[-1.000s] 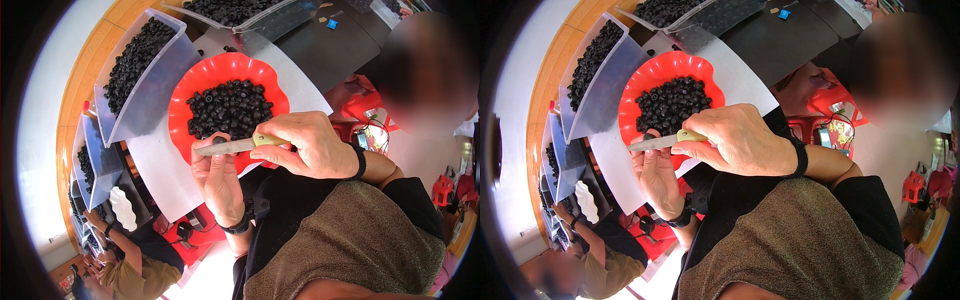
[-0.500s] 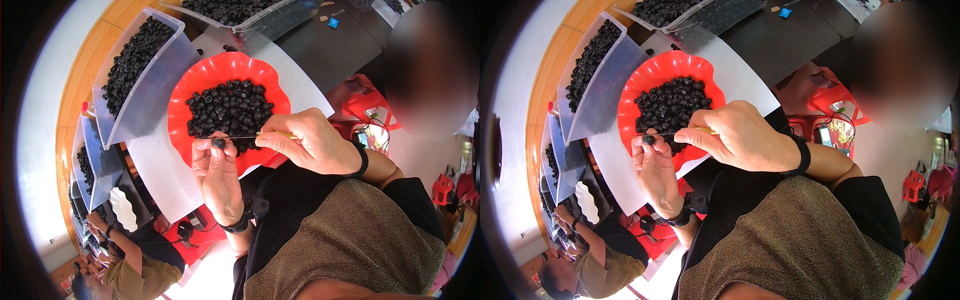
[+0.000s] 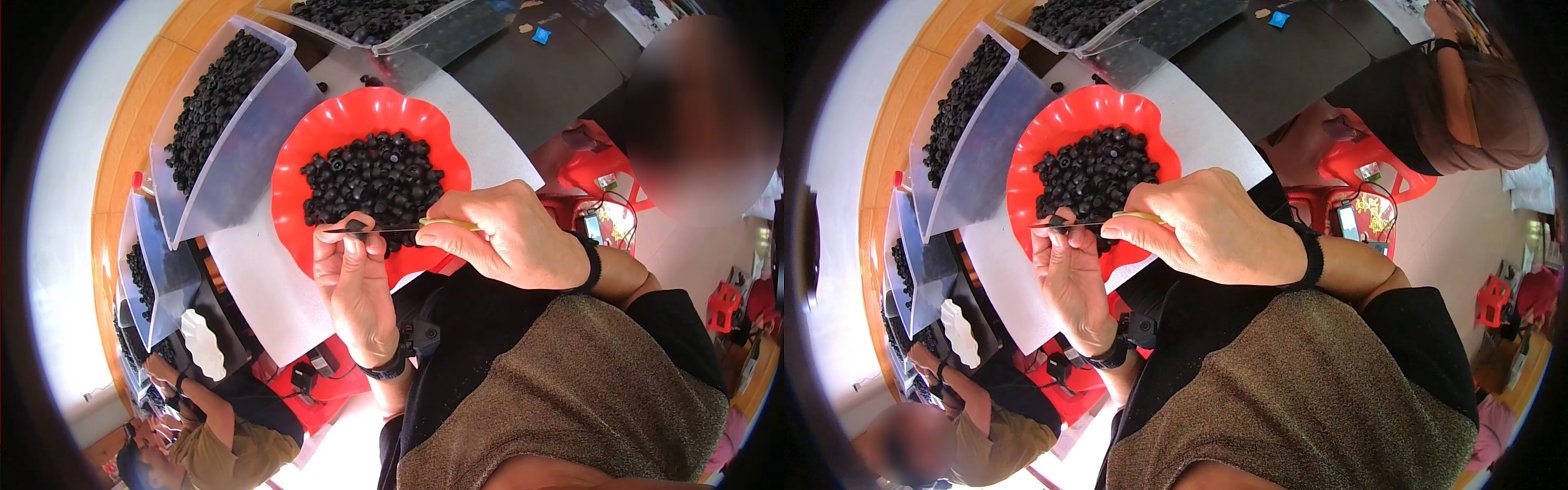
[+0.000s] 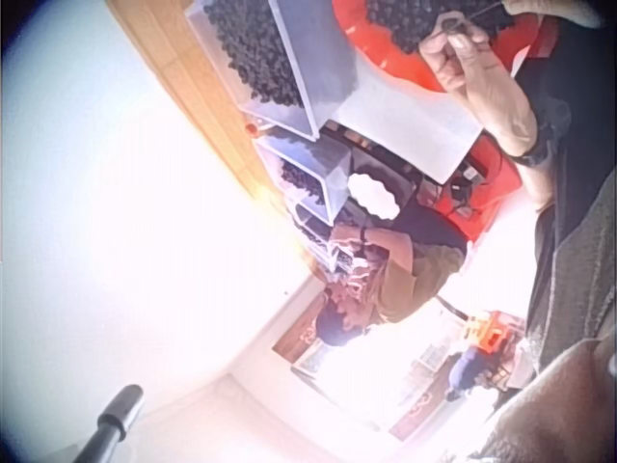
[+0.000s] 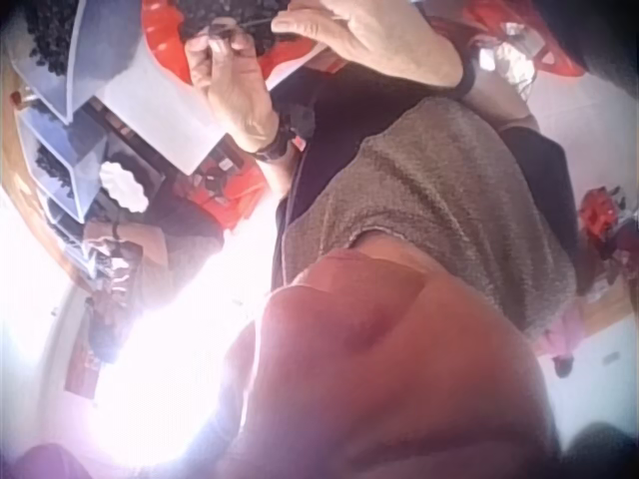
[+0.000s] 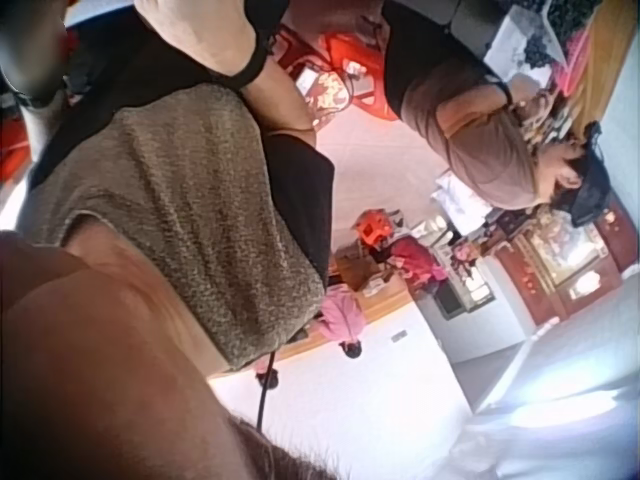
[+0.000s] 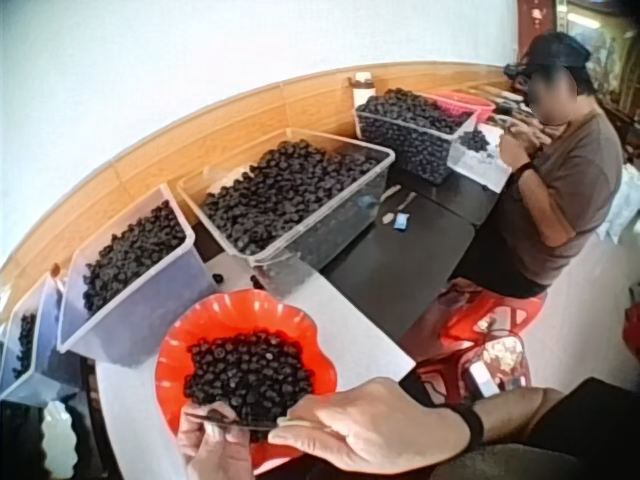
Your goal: Removing excess plastic flash from small black circular rings using a handheld knife.
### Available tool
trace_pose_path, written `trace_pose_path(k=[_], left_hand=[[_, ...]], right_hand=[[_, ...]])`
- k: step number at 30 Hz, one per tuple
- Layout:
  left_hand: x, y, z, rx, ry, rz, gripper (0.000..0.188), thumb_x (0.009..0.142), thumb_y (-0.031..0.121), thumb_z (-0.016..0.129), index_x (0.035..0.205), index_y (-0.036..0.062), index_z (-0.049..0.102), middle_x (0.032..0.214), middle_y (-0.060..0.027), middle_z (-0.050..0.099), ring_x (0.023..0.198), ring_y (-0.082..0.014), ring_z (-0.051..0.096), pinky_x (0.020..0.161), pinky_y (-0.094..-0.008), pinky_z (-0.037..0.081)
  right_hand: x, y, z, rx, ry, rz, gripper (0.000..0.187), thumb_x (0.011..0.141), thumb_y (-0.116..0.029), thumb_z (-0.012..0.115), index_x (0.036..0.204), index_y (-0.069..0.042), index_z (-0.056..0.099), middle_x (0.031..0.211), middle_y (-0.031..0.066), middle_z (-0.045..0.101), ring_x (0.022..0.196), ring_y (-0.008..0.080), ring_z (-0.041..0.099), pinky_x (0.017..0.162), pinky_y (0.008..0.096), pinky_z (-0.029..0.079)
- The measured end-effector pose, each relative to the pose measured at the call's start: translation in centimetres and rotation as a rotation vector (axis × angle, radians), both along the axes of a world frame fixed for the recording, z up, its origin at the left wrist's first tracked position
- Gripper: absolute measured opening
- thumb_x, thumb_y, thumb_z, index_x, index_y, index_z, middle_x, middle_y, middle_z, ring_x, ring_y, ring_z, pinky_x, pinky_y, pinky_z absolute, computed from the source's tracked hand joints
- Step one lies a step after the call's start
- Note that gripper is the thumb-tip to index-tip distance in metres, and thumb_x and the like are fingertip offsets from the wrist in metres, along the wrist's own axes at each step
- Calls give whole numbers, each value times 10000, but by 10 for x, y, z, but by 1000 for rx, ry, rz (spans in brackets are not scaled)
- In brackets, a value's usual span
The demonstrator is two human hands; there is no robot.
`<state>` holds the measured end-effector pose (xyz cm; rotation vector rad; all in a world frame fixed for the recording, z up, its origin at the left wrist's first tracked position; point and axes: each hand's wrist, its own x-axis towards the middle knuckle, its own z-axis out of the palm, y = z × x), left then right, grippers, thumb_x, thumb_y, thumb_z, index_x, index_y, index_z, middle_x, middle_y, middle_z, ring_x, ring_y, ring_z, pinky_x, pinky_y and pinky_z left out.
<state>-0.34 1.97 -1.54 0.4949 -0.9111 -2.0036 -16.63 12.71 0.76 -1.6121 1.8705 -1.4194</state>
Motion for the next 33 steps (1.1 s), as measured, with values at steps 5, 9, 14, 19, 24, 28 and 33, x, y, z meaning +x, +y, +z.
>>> trace_pose_path(k=[5,9,14,19,24,28,33], left_hand=[[-1,-1,-1,-10,-15,12,109,969,60,649,1064,71,597,1100,-118,642,947,-152,547,838,-290,439],[-3,-4,-2,-80,10,-30,117,971,63,648,1076,75,597,1093,-112,644,917,-152,547,838,-288,439],[-4,-6,-4,-33,9,-30,138,969,74,655,1098,77,607,1060,-111,636,837,-148,521,814,-285,432],[-4,-10,-5,139,116,-155,159,958,86,673,1102,66,608,1039,-116,631,799,-141,503,784,-279,429],[-8,-9,0,196,213,-237,174,956,70,669,1110,50,590,1030,-115,639,825,-151,538,784,-275,452],[-12,6,10,7,-34,-149,238,938,-12,636,1149,52,547,1066,-49,596,993,-165,619,955,-328,514],[-15,15,21,-118,-144,-114,270,910,-57,657,1128,40,531,1070,-58,625,962,-124,607,859,-241,497]], right_hand=[[1,-1,-3,-53,46,1,307,924,-317,725,789,-48,663,587,121,602,523,328,610,464,411,438],[0,4,1,13,58,35,267,915,-293,736,825,-48,679,615,118,615,537,317,620,479,387,449],[-5,6,8,78,-1,40,228,910,-241,754,887,-22,693,661,117,634,550,243,640,509,328,463],[-20,-2,9,94,-65,45,242,947,-227,715,933,13,688,696,128,646,570,232,635,530,308,467],[-20,-9,6,105,-153,95,266,927,-247,742,950,10,677,694,106,648,577,182,628,543,294,466],[-17,-16,8,81,-268,179,357,883,-347,781,913,-11,665,655,100,627,558,218,613,521,324,443],[-20,-17,15,225,-497,306,413,915,-400,746,873,2,662,612,96,558,514,174,572,497,321,410]])
